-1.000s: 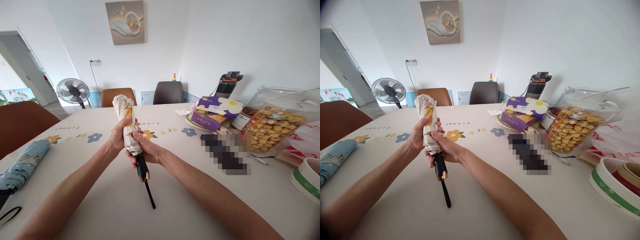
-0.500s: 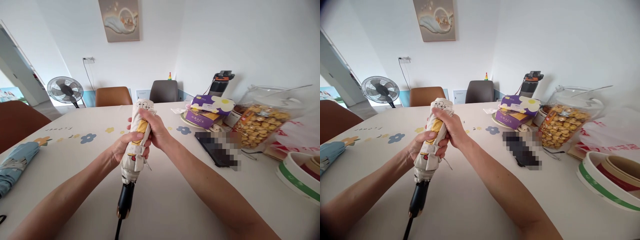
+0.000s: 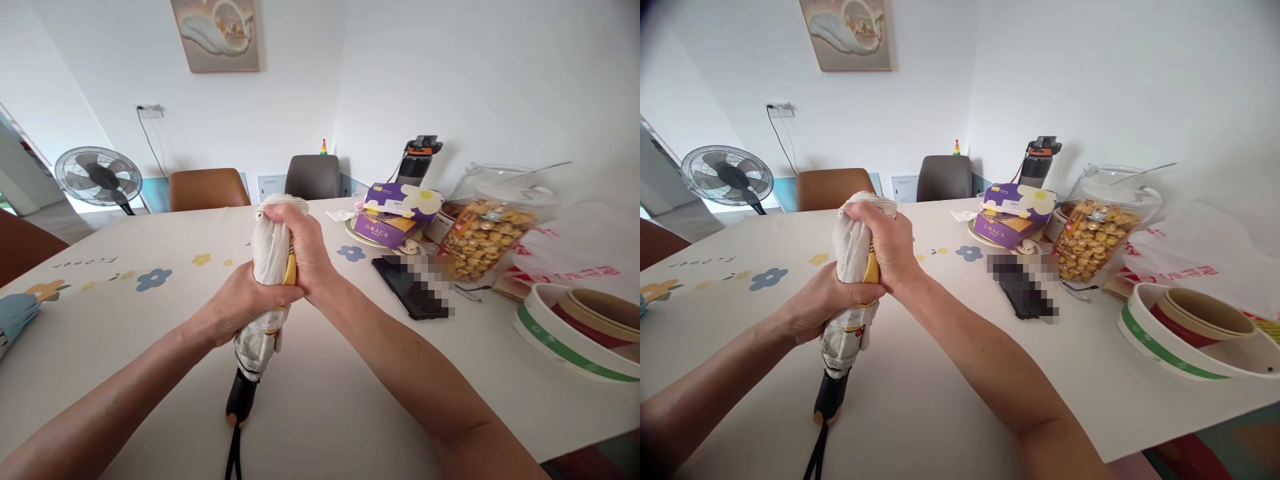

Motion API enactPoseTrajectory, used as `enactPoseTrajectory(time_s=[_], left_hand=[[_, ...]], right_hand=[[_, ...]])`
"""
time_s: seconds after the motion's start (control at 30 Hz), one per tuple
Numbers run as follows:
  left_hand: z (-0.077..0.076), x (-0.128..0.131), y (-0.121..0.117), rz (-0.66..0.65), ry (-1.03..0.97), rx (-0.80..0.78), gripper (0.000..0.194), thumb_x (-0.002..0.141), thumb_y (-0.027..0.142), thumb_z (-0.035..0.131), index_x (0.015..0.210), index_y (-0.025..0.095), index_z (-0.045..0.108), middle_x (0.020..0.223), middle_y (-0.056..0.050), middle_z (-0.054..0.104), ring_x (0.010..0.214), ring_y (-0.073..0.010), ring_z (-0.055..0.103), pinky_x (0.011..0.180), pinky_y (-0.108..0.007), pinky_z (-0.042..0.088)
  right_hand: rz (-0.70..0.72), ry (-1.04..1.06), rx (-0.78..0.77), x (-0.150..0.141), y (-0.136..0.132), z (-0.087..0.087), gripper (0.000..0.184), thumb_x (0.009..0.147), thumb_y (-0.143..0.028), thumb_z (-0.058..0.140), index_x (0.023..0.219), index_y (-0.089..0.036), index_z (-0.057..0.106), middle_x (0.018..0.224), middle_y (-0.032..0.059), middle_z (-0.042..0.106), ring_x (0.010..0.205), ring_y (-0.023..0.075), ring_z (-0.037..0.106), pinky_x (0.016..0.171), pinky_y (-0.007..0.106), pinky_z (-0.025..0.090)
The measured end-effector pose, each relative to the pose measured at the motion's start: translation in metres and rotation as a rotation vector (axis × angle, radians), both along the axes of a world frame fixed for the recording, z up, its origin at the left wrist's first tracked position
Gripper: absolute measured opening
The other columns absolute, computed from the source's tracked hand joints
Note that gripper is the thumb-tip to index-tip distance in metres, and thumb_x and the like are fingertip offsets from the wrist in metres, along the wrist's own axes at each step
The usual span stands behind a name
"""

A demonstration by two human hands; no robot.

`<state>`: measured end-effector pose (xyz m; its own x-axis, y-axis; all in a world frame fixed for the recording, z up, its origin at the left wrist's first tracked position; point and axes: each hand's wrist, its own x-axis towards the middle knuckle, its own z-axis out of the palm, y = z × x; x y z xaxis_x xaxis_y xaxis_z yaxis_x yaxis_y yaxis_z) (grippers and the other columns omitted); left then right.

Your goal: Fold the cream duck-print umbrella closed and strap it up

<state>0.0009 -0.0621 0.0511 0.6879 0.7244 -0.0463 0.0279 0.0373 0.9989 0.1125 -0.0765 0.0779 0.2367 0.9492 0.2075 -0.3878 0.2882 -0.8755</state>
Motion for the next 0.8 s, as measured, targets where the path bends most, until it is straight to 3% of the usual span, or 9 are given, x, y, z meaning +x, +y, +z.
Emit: enactPoseTrajectory(time_s=[0.17, 0.27, 0.33, 0.47, 0.6, 0.8], left_hand=[[0.0, -0.005, 0.005, -0.247, -0.083, -0.09, 0.036, 0.062, 0.028, 0.076, 0.093, 0.016, 0.063, 0.083, -0.01, 0.063, 0.07, -0.0217, 0.06, 0.056, -0.032, 0.049], [-0.01, -0.006, 0.01, -0.412, -0.144, -0.209, 0.047, 0.062, 0.037, 0.074, 0.102, 0.016, 0.061, 0.095, -0.014, 0.062, 0.086, -0.029, 0.061, 0.064, -0.037, 0.051], [-0.021, -0.005, 0.012, -0.515, -0.202, -0.308, 0.054, 0.062, 0.046, 0.072, 0.105, 0.016, 0.059, 0.092, -0.013, 0.062, 0.091, -0.031, 0.061, 0.069, -0.04, 0.051], [-0.038, -0.002, 0.01, -0.665, -0.303, -0.514, 0.06, 0.058, 0.058, 0.069, 0.1, 0.016, 0.058, 0.071, -0.004, 0.058, 0.062, -0.021, 0.062, 0.066, -0.041, 0.052], [-0.035, 0.0, 0.006, -0.647, -0.347, -0.599, 0.045, 0.064, 0.049, 0.067, 0.093, 0.017, 0.056, 0.062, 0.002, 0.051, 0.042, -0.01, 0.048, 0.041, -0.026, 0.046], [-0.019, 0.002, 0.002, -0.411, -0.206, -0.451, 0.028, 0.067, 0.039, 0.067, 0.081, 0.017, 0.055, 0.059, 0.001, 0.05, 0.043, -0.0113, 0.049, 0.039, -0.024, 0.041]], right_hand=[[0.062, 0.05, 0.016, 0.01, -0.001, 0.0, 0.025, 0.074, -0.04, 0.058, 0.068, -0.02, 0.044, 0.062, 0.0004, 0.042, 0.059, 0.0142, 0.047, 0.051, 0.026, 0.046], [0.127, 0.09, 0.009, 0.017, 0.001, 0.0, 0.029, 0.075, -0.046, 0.054, 0.068, -0.019, 0.045, 0.062, 0.0007, 0.043, 0.059, 0.0141, 0.049, 0.051, 0.026, 0.046], [0.128, 0.095, 0.013, 0.019, 0.002, 0.002, 0.029, 0.077, -0.048, 0.049, 0.07, -0.019, 0.047, 0.063, 0.0006, 0.044, 0.06, 0.0138, 0.051, 0.052, 0.025, 0.047], [0.015, 0.067, 0.025, 0.021, 0.005, 0.004, 0.033, 0.082, -0.052, 0.041, 0.078, -0.02, 0.05, 0.064, 0.001, 0.048, 0.063, 0.0149, 0.055, 0.054, 0.026, 0.049], [-0.018, 0.021, 0.029, 0.023, 0.008, 0.003, 0.039, 0.082, -0.057, 0.038, 0.084, -0.02, 0.051, 0.066, 0.0022, 0.052, 0.064, 0.0168, 0.056, 0.053, 0.028, 0.05], [-0.05, 0.007, 0.114, 0.022, 0.007, 0.001, 0.038, 0.081, -0.058, 0.041, 0.086, -0.021, 0.051, 0.078, 0.0039, 0.058, 0.071, 0.0179, 0.059, 0.057, 0.029, 0.051]])
